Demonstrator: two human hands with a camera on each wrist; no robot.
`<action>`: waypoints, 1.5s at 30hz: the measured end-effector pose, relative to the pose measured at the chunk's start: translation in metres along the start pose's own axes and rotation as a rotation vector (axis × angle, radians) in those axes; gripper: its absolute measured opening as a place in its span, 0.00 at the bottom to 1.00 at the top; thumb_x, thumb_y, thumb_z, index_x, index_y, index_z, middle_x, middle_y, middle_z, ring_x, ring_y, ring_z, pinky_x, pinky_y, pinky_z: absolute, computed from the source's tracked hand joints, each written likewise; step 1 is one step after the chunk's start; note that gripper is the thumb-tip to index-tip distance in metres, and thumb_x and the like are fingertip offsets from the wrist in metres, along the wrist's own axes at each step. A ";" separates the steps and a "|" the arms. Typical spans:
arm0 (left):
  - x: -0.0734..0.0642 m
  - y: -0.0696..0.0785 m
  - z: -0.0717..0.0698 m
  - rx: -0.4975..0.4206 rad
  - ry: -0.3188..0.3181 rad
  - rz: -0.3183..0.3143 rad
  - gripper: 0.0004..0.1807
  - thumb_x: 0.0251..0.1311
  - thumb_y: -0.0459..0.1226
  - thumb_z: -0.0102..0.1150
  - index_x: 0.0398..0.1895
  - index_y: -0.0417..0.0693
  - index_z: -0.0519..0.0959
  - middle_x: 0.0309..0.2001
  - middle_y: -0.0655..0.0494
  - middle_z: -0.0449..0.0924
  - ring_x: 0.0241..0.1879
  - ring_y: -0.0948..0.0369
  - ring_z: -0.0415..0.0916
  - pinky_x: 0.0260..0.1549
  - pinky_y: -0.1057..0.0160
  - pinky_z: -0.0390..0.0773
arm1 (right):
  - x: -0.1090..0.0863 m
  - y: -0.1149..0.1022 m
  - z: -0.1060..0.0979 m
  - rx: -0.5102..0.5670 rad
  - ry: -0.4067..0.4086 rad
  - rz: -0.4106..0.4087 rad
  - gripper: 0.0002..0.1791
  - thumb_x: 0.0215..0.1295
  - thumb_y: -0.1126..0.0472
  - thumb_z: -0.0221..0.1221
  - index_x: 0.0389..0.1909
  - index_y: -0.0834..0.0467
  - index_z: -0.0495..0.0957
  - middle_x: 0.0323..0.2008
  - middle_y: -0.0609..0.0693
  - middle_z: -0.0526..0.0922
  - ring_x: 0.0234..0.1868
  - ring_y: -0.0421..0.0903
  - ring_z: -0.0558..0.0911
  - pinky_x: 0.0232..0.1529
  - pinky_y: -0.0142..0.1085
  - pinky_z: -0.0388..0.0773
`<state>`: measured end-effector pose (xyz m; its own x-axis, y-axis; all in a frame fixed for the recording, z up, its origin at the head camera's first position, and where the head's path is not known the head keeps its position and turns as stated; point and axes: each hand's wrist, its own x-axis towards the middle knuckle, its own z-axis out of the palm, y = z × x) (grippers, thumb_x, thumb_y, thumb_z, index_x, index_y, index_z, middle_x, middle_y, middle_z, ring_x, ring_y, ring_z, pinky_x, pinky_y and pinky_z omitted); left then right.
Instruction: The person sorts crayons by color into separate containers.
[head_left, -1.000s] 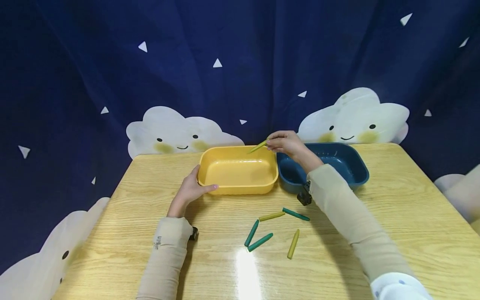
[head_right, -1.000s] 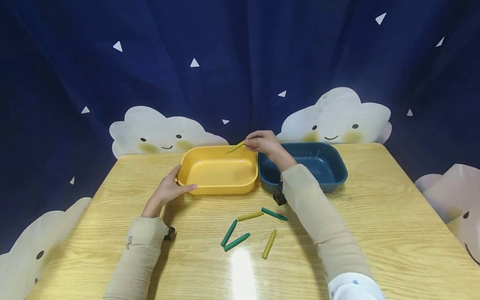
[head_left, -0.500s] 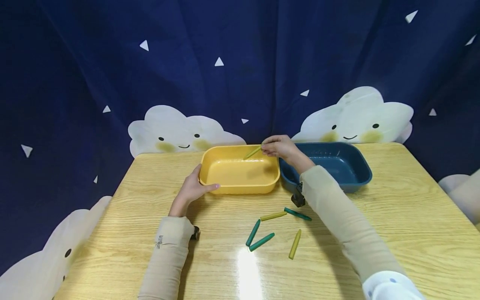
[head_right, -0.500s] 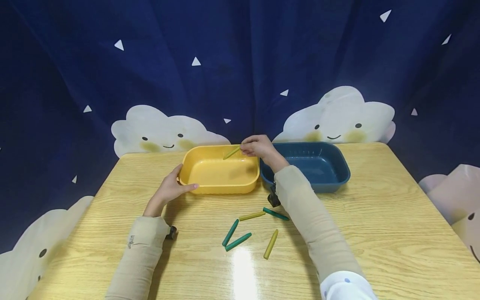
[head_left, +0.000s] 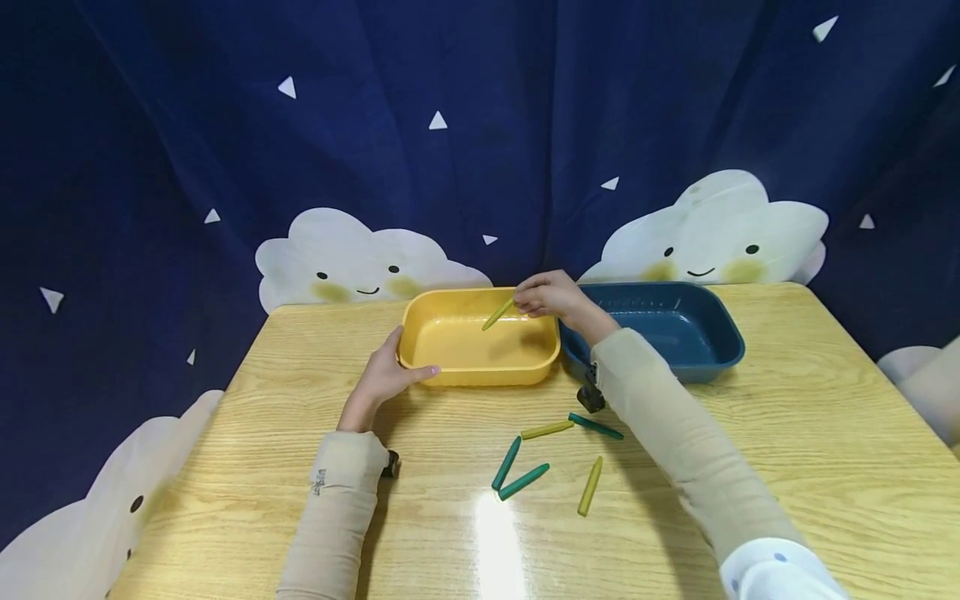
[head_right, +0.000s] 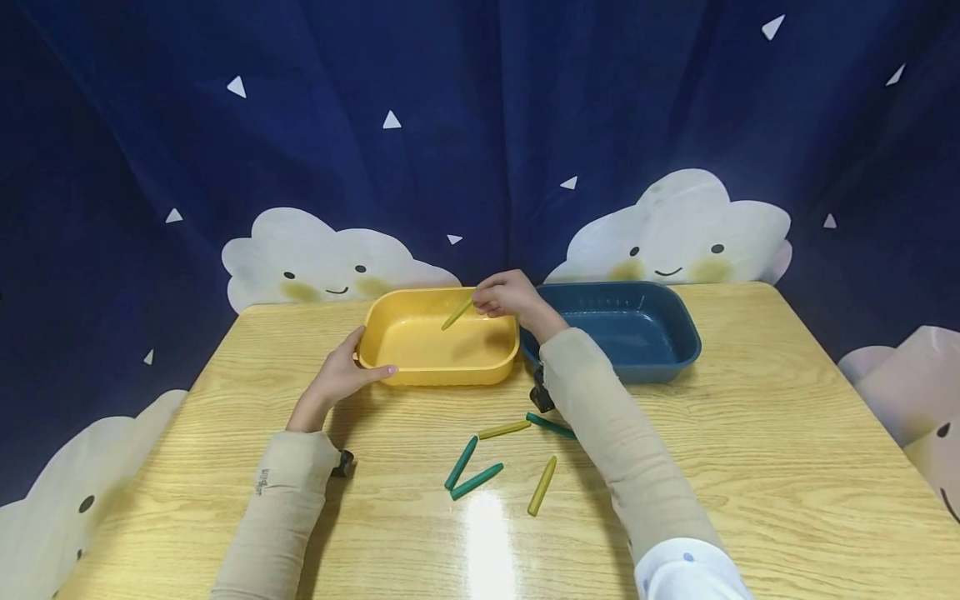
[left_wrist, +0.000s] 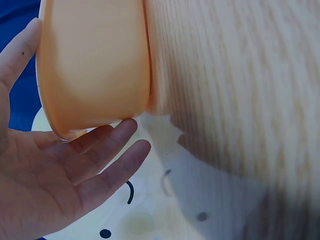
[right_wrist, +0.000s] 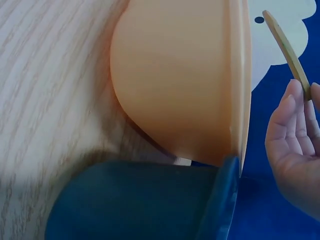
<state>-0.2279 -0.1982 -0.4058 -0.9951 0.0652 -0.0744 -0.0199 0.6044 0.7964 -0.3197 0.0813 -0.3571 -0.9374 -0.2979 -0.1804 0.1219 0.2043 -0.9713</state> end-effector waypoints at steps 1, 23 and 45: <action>0.000 0.000 0.000 -0.002 0.000 0.002 0.56 0.44 0.45 0.70 0.70 0.39 0.44 0.68 0.40 0.51 0.64 0.48 0.53 0.62 0.51 0.55 | 0.000 0.001 0.001 -0.006 -0.006 0.003 0.15 0.59 0.70 0.57 0.45 0.74 0.74 0.25 0.55 0.82 0.23 0.41 0.81 0.35 0.38 0.80; -0.001 0.002 0.001 -0.007 -0.002 0.020 0.57 0.44 0.44 0.70 0.70 0.36 0.43 0.67 0.38 0.51 0.64 0.46 0.53 0.62 0.51 0.54 | -0.023 0.011 -0.006 -0.208 -0.088 -0.077 0.19 0.61 0.65 0.57 0.52 0.70 0.73 0.36 0.59 0.82 0.31 0.46 0.83 0.42 0.48 0.77; -0.001 -0.002 0.000 -0.019 0.006 0.016 0.57 0.43 0.44 0.71 0.70 0.36 0.43 0.68 0.38 0.50 0.65 0.47 0.51 0.62 0.51 0.53 | -0.081 0.024 -0.027 -0.237 -0.231 -0.207 0.18 0.59 0.65 0.59 0.48 0.71 0.74 0.30 0.61 0.82 0.33 0.62 0.79 0.35 0.48 0.78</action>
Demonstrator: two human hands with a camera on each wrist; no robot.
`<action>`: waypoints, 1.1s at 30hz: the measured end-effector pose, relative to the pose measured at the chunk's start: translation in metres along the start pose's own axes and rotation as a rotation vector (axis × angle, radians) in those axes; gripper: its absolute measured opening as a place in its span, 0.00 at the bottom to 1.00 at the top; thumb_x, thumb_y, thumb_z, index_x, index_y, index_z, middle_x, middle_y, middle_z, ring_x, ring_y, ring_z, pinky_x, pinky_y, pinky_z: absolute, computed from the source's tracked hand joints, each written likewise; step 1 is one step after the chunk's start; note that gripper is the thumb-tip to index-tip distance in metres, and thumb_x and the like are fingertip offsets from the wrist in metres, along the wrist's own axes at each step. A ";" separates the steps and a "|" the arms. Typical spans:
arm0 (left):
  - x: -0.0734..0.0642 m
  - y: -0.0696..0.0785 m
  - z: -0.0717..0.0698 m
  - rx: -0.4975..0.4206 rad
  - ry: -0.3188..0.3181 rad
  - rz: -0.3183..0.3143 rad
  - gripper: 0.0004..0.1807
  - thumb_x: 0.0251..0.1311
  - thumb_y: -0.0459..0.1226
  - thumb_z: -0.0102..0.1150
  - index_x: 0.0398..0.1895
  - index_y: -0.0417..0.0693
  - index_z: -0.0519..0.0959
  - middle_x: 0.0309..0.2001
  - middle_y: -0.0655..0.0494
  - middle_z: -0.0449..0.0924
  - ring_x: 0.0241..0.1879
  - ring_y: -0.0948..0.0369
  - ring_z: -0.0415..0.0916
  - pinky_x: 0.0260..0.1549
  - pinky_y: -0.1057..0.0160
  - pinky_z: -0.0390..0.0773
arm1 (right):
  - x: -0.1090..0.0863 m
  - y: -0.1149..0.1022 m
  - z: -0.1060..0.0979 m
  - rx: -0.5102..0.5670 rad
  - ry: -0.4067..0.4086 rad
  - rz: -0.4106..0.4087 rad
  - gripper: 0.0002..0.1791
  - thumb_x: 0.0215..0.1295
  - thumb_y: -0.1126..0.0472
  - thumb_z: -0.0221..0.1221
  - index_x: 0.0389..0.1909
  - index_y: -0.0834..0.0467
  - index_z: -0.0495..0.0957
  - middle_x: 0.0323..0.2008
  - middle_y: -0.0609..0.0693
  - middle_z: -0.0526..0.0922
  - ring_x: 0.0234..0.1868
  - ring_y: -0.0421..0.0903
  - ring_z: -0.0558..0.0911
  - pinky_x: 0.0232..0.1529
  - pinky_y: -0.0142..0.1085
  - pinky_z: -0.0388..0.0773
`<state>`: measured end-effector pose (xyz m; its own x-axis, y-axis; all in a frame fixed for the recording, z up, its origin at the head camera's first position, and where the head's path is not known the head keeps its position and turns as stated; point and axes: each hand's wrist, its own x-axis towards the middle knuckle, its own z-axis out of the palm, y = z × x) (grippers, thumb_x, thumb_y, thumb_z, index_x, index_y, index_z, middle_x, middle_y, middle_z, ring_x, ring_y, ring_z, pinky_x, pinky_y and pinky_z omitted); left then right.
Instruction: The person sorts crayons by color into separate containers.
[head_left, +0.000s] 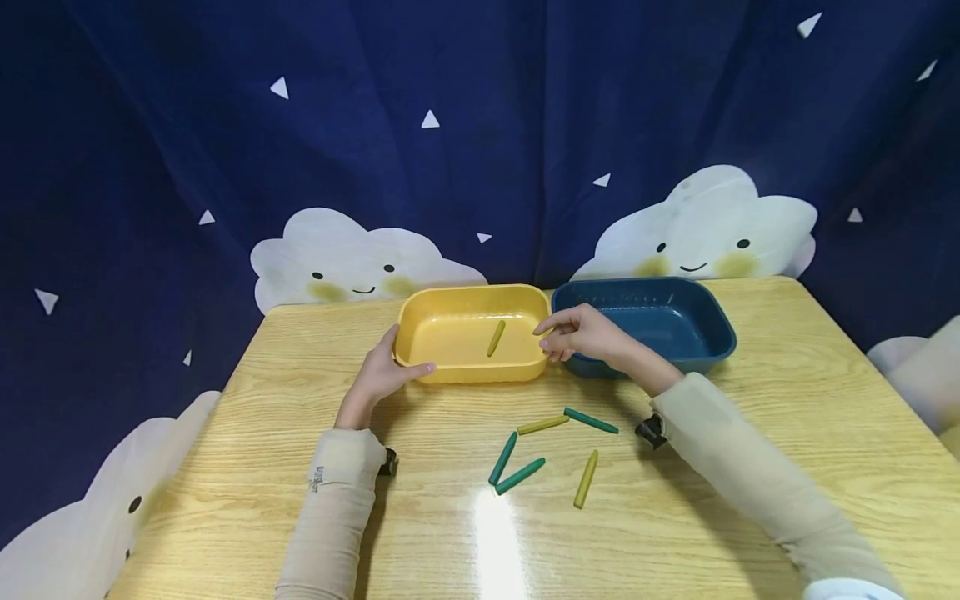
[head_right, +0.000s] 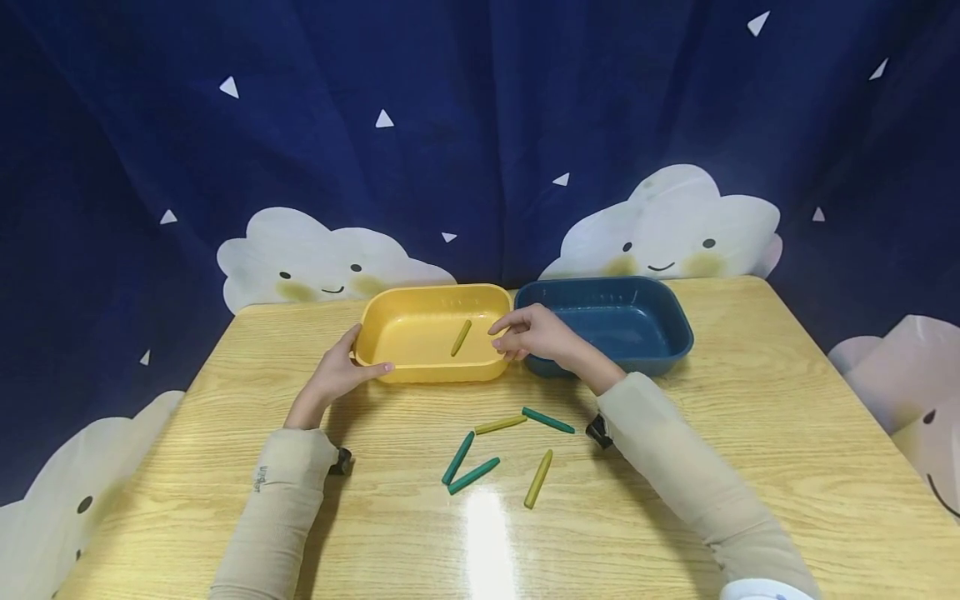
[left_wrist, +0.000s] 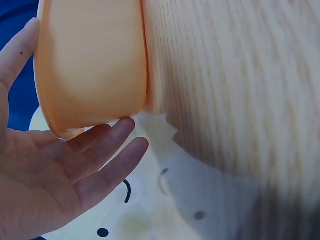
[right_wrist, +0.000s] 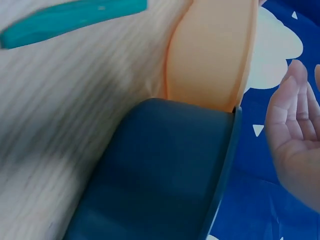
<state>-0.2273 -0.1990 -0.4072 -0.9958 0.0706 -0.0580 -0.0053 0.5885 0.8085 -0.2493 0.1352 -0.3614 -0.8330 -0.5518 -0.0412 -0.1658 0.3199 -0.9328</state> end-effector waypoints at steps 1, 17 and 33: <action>0.000 0.000 0.000 -0.001 0.000 0.002 0.57 0.43 0.44 0.71 0.70 0.36 0.43 0.67 0.38 0.50 0.65 0.47 0.51 0.62 0.51 0.54 | -0.002 0.002 0.000 -0.005 -0.017 -0.006 0.19 0.59 0.65 0.59 0.48 0.72 0.74 0.29 0.61 0.82 0.33 0.62 0.79 0.35 0.49 0.78; 0.001 -0.001 -0.001 0.007 -0.007 -0.017 0.57 0.44 0.46 0.70 0.70 0.36 0.42 0.68 0.38 0.48 0.66 0.46 0.49 0.62 0.50 0.52 | -0.047 0.043 -0.007 -0.022 -0.368 -0.216 0.20 0.54 0.69 0.62 0.46 0.77 0.73 0.19 0.52 0.71 0.16 0.39 0.63 0.18 0.32 0.66; 0.001 -0.001 -0.001 -0.002 -0.008 -0.023 0.57 0.45 0.45 0.70 0.70 0.38 0.43 0.68 0.40 0.48 0.66 0.48 0.49 0.62 0.51 0.53 | -0.074 0.056 0.005 -0.418 -0.423 -0.310 0.15 0.43 0.61 0.70 0.35 0.59 0.85 0.19 0.49 0.70 0.20 0.31 0.59 0.22 0.25 0.61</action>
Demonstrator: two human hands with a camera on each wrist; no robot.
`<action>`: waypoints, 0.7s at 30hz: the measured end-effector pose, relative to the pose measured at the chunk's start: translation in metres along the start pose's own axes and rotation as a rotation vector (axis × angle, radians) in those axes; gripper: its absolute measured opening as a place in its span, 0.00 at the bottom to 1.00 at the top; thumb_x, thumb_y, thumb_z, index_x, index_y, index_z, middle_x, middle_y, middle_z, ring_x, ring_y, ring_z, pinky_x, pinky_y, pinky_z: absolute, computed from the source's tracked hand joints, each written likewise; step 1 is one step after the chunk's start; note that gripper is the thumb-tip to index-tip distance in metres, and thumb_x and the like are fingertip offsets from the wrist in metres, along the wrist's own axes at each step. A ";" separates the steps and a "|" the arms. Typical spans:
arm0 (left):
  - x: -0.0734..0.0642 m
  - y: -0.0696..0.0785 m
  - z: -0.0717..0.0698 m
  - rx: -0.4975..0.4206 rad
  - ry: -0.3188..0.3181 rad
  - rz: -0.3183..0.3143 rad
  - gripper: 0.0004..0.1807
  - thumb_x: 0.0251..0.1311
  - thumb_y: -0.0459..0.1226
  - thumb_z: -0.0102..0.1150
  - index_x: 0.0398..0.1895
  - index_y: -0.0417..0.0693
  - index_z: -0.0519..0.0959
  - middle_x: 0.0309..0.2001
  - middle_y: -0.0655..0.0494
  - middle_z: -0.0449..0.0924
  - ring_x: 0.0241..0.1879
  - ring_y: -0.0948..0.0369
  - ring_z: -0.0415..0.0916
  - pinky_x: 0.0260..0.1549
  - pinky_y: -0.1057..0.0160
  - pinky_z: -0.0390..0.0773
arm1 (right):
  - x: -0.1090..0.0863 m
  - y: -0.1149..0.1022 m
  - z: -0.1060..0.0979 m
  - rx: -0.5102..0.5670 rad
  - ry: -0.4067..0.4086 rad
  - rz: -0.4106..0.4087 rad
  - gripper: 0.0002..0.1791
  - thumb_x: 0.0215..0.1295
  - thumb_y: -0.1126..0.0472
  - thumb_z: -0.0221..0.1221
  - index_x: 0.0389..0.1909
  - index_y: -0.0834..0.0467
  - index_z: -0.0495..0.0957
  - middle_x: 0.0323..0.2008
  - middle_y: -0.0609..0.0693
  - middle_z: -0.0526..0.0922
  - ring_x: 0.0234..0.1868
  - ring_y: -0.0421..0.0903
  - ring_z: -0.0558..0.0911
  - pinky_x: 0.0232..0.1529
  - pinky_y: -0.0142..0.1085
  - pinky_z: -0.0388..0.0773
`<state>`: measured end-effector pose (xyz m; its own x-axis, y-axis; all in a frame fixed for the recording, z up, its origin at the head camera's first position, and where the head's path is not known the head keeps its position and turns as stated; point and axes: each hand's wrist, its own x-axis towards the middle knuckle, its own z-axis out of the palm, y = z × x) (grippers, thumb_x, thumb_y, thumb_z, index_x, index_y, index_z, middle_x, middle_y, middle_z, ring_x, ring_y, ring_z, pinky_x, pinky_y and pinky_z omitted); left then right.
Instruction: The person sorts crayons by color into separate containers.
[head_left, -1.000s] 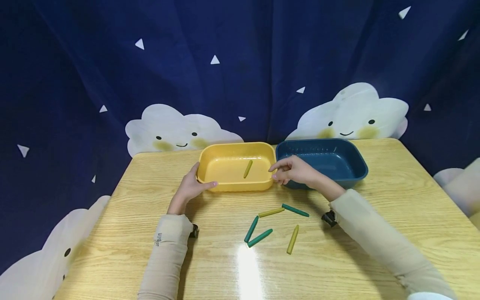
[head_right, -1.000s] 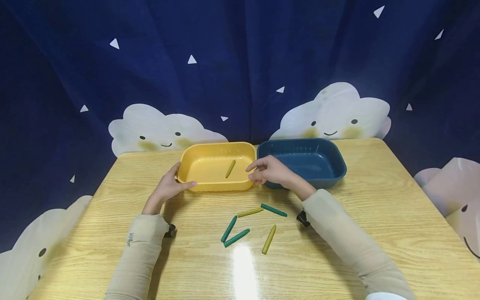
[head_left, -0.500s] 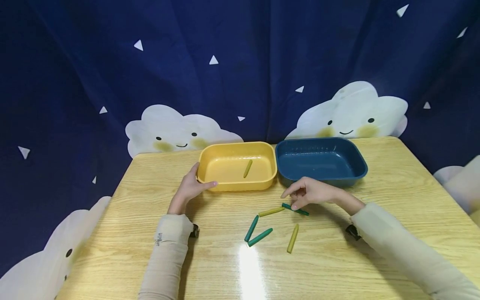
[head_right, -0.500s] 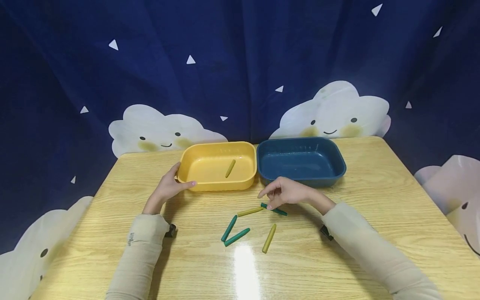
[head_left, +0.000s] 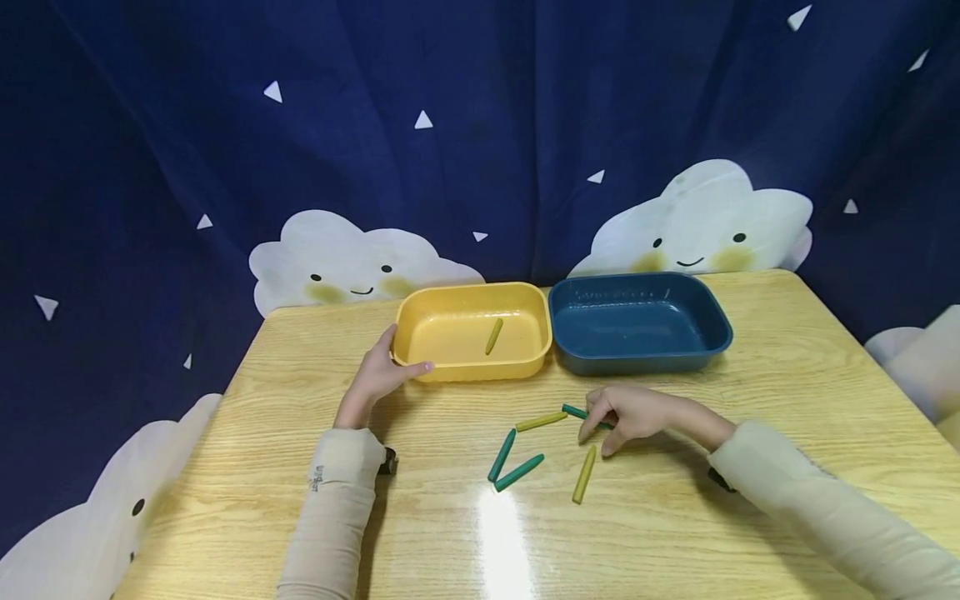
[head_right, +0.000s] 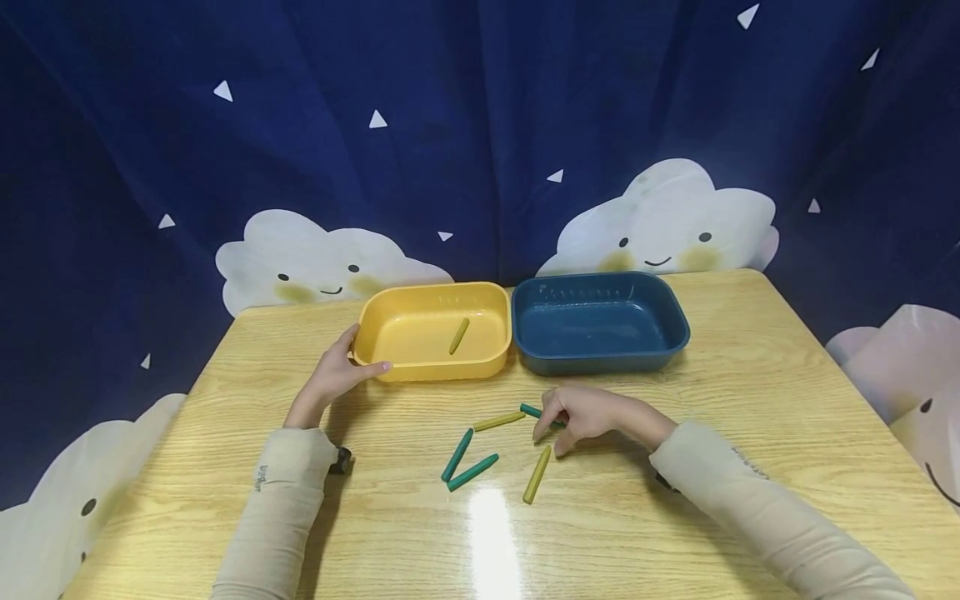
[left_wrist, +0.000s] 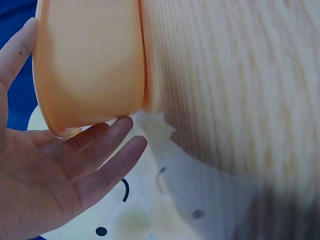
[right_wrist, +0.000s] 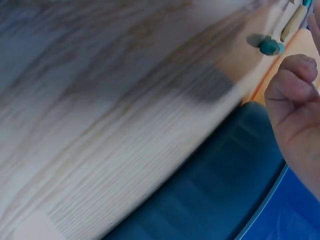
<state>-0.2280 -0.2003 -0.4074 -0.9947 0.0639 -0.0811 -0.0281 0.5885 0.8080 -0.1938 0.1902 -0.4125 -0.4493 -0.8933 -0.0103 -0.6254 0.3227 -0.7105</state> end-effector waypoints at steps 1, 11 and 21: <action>0.000 0.000 0.000 0.002 -0.001 -0.002 0.57 0.45 0.46 0.70 0.70 0.38 0.42 0.68 0.40 0.48 0.66 0.48 0.49 0.62 0.51 0.53 | 0.000 0.000 0.001 -0.008 -0.009 0.003 0.15 0.42 0.62 0.70 0.35 0.59 0.85 0.19 0.47 0.70 0.20 0.30 0.60 0.21 0.25 0.61; 0.002 -0.002 0.002 -0.007 -0.001 0.002 0.56 0.45 0.45 0.70 0.70 0.39 0.43 0.68 0.41 0.50 0.65 0.48 0.51 0.62 0.51 0.54 | 0.005 0.000 0.010 0.027 -0.062 0.023 0.07 0.43 0.70 0.68 0.26 0.59 0.84 0.12 0.38 0.63 0.16 0.30 0.56 0.19 0.24 0.59; 0.001 -0.002 0.001 -0.001 0.002 0.009 0.56 0.44 0.45 0.70 0.70 0.38 0.43 0.68 0.39 0.50 0.65 0.47 0.52 0.62 0.51 0.55 | 0.004 0.001 0.004 0.044 -0.026 -0.052 0.03 0.54 0.69 0.61 0.26 0.58 0.80 0.22 0.44 0.75 0.22 0.31 0.68 0.21 0.26 0.70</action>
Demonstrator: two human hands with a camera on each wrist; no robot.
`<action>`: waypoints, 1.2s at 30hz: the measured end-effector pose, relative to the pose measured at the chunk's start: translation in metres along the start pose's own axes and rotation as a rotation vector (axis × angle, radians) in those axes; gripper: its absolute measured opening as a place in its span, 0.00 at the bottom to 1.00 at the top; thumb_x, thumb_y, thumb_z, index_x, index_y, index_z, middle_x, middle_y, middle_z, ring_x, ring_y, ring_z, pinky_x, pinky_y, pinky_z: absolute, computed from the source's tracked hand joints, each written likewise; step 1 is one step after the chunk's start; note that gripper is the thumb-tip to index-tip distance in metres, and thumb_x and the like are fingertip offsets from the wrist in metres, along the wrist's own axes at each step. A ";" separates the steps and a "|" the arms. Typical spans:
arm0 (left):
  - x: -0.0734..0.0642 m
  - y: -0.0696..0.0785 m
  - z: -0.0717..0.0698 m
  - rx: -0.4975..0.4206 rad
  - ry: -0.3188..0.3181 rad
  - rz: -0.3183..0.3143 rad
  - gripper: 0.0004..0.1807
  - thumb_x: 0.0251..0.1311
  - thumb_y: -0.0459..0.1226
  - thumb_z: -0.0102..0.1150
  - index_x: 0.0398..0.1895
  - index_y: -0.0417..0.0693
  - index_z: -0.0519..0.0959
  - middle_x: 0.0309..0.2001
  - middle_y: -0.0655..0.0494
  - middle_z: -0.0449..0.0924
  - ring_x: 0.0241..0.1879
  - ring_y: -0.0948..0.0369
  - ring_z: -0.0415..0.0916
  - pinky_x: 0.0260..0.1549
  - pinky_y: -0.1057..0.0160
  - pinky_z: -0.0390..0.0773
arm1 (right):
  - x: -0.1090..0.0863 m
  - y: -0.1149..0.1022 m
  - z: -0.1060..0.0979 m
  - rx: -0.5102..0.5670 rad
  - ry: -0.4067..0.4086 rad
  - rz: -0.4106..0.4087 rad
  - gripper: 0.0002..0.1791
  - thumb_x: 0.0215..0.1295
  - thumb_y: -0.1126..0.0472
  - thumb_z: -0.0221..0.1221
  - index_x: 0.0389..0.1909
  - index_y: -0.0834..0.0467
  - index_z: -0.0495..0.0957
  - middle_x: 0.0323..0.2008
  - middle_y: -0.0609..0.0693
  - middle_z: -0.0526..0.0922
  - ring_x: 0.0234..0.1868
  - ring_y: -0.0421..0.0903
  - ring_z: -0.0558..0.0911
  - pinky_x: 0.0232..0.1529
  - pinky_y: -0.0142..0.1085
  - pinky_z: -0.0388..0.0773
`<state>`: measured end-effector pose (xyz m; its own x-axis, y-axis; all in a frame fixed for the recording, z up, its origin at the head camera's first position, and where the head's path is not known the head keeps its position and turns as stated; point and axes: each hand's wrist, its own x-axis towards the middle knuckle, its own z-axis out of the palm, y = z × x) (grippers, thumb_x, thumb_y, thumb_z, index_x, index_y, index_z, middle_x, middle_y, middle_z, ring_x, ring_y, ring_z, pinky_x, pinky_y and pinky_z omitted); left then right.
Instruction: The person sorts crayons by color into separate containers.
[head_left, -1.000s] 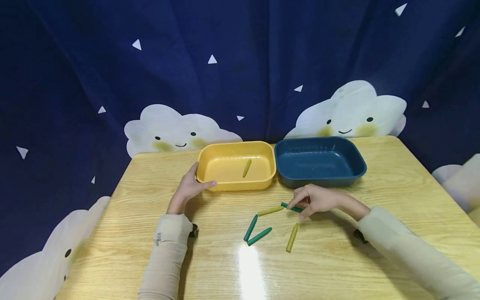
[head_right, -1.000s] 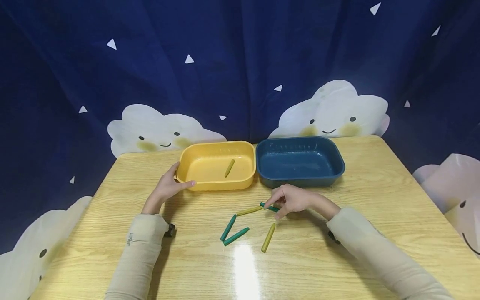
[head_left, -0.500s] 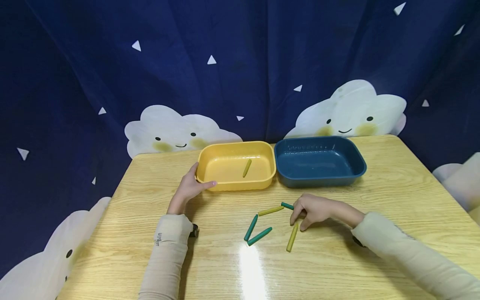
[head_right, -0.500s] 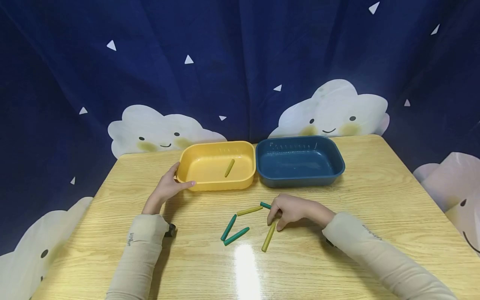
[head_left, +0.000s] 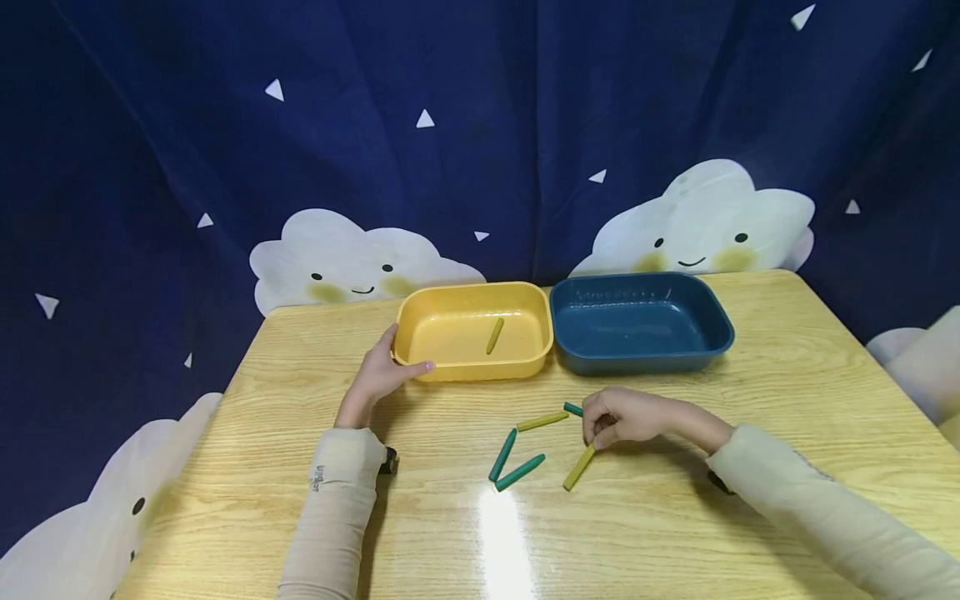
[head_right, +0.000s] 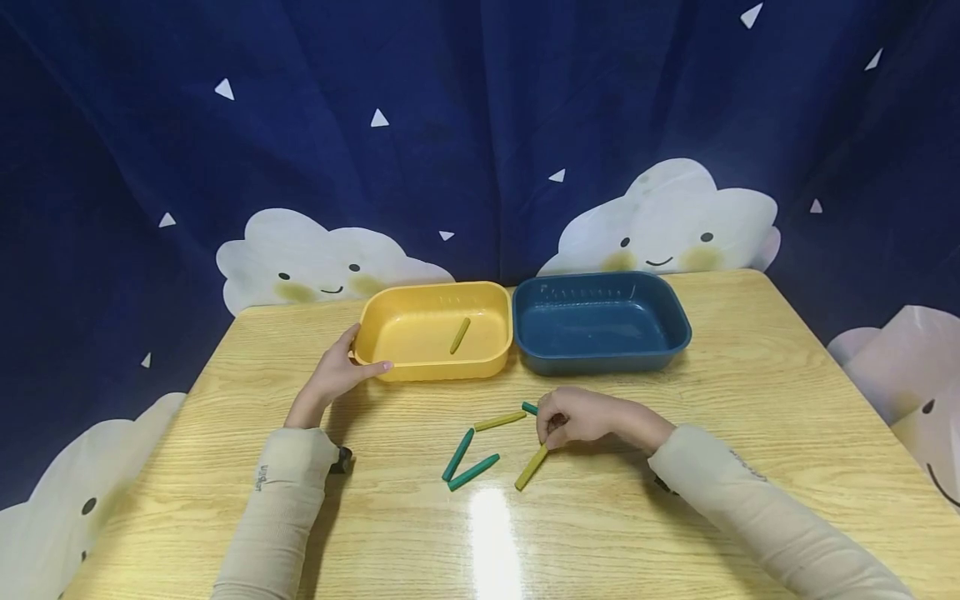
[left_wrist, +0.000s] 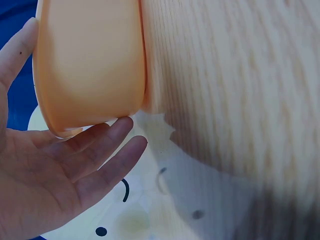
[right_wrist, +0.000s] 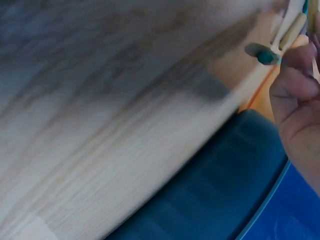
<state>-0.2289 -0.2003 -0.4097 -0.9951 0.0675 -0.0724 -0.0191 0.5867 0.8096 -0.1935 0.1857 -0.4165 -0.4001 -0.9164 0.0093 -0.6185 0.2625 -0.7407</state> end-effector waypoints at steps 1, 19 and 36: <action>0.000 0.000 0.000 0.000 0.000 -0.002 0.57 0.44 0.45 0.70 0.70 0.38 0.43 0.68 0.39 0.50 0.65 0.47 0.51 0.62 0.51 0.54 | 0.000 0.000 -0.002 0.024 0.005 0.001 0.02 0.56 0.69 0.60 0.27 0.59 0.79 0.22 0.46 0.76 0.22 0.34 0.71 0.22 0.28 0.72; -0.001 0.000 -0.001 -0.025 0.008 -0.011 0.57 0.43 0.44 0.71 0.70 0.36 0.42 0.68 0.39 0.48 0.66 0.47 0.50 0.63 0.51 0.52 | 0.028 -0.010 -0.061 0.327 0.281 0.069 0.07 0.63 0.70 0.53 0.37 0.72 0.75 0.29 0.66 0.77 0.29 0.48 0.79 0.31 0.39 0.78; 0.000 0.002 -0.001 -0.015 0.009 -0.021 0.57 0.44 0.44 0.70 0.70 0.36 0.42 0.68 0.39 0.47 0.66 0.47 0.49 0.63 0.52 0.51 | 0.066 -0.024 -0.097 0.426 0.481 0.136 0.05 0.62 0.67 0.55 0.37 0.64 0.77 0.28 0.59 0.80 0.29 0.53 0.79 0.34 0.46 0.77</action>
<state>-0.2286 -0.1997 -0.4077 -0.9952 0.0480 -0.0849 -0.0418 0.5756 0.8167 -0.2706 0.1482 -0.3332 -0.7749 -0.6200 0.1230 -0.2584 0.1331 -0.9568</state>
